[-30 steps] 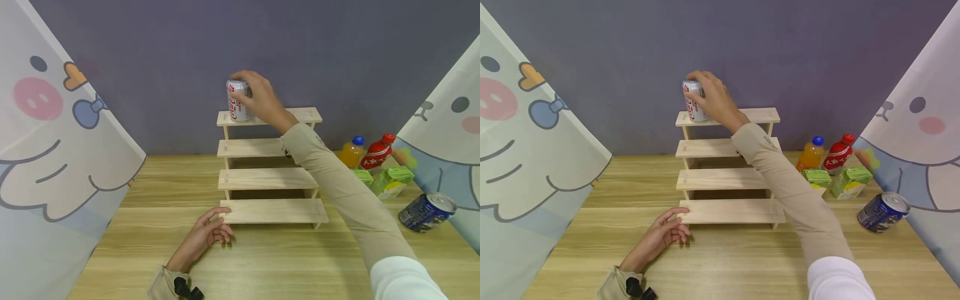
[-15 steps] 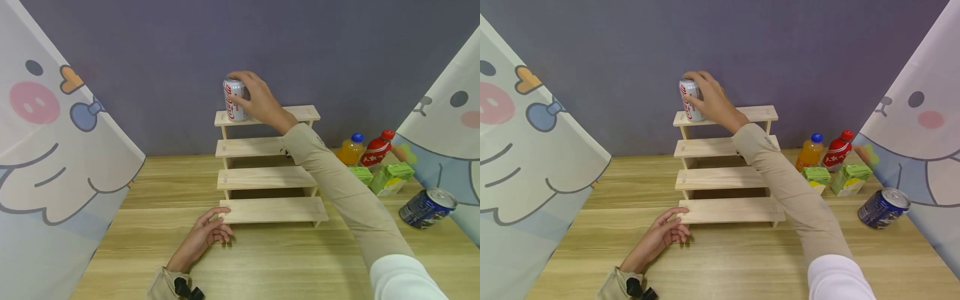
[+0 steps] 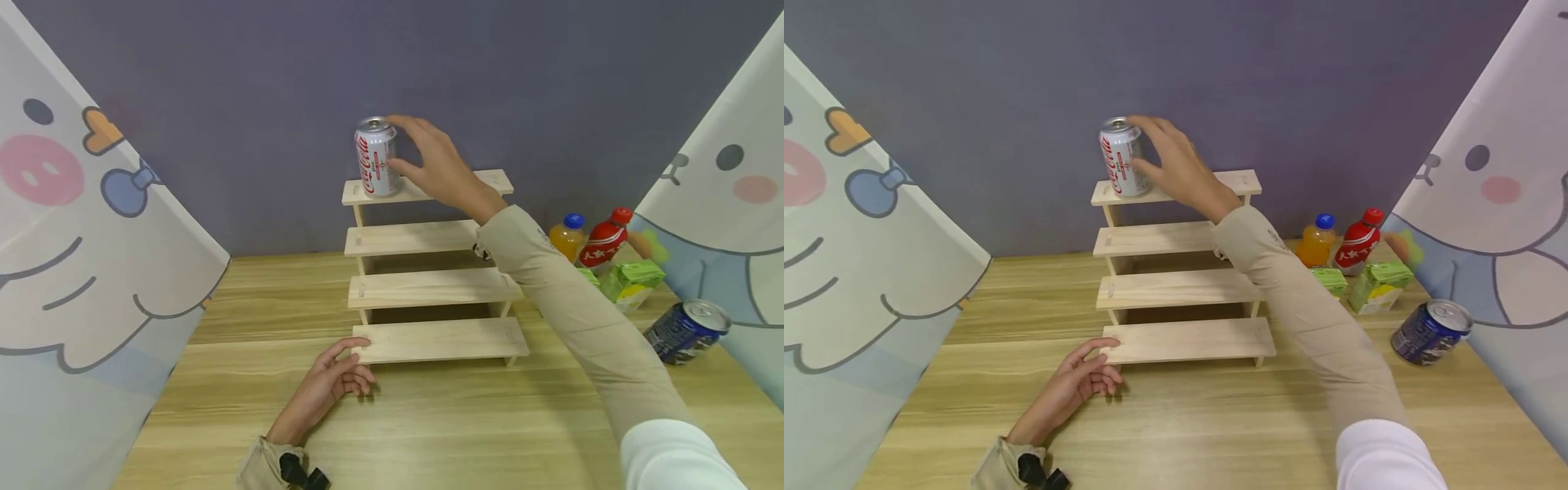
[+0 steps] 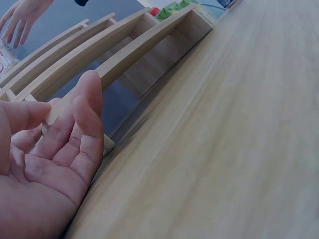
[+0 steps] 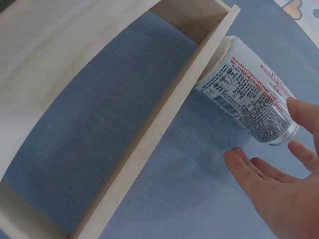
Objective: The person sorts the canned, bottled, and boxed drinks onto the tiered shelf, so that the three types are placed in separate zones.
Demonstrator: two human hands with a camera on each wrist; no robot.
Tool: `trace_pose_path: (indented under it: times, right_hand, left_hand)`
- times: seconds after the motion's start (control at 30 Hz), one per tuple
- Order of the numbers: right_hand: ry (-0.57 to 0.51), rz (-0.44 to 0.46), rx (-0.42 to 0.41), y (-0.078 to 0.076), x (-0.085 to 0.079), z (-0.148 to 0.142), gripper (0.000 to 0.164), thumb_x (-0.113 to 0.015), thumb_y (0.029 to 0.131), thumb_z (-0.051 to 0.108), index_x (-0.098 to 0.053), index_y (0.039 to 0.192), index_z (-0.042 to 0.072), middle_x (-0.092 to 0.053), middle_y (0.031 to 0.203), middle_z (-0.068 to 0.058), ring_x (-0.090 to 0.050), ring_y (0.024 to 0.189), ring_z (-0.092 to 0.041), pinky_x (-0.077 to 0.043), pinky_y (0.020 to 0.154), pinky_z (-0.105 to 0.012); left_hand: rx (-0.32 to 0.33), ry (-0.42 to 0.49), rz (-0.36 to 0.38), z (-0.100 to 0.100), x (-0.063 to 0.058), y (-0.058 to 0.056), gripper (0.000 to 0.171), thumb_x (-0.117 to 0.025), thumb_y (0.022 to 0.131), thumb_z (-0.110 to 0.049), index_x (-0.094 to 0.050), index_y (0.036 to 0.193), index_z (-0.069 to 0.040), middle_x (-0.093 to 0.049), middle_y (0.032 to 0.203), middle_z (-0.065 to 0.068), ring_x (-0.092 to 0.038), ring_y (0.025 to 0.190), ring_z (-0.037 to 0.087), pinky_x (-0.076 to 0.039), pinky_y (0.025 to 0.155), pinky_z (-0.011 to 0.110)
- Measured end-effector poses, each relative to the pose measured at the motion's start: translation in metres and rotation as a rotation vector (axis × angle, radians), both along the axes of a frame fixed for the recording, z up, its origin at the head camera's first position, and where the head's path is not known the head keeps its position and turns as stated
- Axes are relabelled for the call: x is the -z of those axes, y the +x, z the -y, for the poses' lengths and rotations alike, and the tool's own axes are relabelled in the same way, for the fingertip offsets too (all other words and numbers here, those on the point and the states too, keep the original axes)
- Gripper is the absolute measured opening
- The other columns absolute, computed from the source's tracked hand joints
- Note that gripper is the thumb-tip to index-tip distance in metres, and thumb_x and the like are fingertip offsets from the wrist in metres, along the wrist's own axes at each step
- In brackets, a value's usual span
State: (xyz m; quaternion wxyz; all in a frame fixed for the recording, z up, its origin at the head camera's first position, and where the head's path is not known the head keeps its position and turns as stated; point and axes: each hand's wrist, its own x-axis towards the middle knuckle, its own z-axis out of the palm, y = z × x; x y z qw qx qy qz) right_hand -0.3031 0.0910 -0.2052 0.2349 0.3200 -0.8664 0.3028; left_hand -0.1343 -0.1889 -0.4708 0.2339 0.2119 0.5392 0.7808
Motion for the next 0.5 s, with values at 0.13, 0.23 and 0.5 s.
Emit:
trace_pose_path:
  times: [0.13, 0.23, 0.5]
  right_hand:
    - [0.023, -0.01, 0.007, 0.007, 0.002, -0.008, 0.059, -0.066, 0.098, 0.028, -0.042, 0.151, 0.016, -0.043, 0.153, -0.001, -0.039, 0.14, -0.014, -0.037, 0.112, -0.034]
    - [0.029, -0.028, 0.005, 0.013, 0.004, -0.014, 0.059, -0.066, 0.098, 0.026, -0.043, 0.151, 0.015, -0.043, 0.153, 0.0, -0.037, 0.142, -0.013, -0.034, 0.115, -0.034]
    - [0.043, -0.055, 0.006, 0.027, 0.008, -0.028, 0.057, -0.064, 0.099, 0.027, -0.044, 0.15, 0.012, -0.044, 0.152, -0.002, -0.037, 0.142, -0.015, -0.031, 0.117, -0.035]
  left_hand:
    - [-0.003, -0.005, 0.003, 0.002, 0.0, -0.001, 0.038, -0.036, 0.11, -0.012, -0.04, 0.146, 0.0, -0.075, 0.097, 0.012, -0.072, 0.082, 0.02, -0.059, 0.069, 0.027]
    - [-0.003, -0.004, 0.009, 0.003, 0.0, 0.0, 0.038, -0.037, 0.11, -0.013, -0.04, 0.145, 0.0, -0.075, 0.097, 0.012, -0.072, 0.082, 0.021, -0.059, 0.069, 0.027]
    - [-0.006, 0.0, 0.006, 0.006, 0.0, -0.002, 0.038, -0.035, 0.11, -0.011, -0.04, 0.146, 0.0, -0.074, 0.098, 0.013, -0.072, 0.082, 0.021, -0.059, 0.07, 0.028]
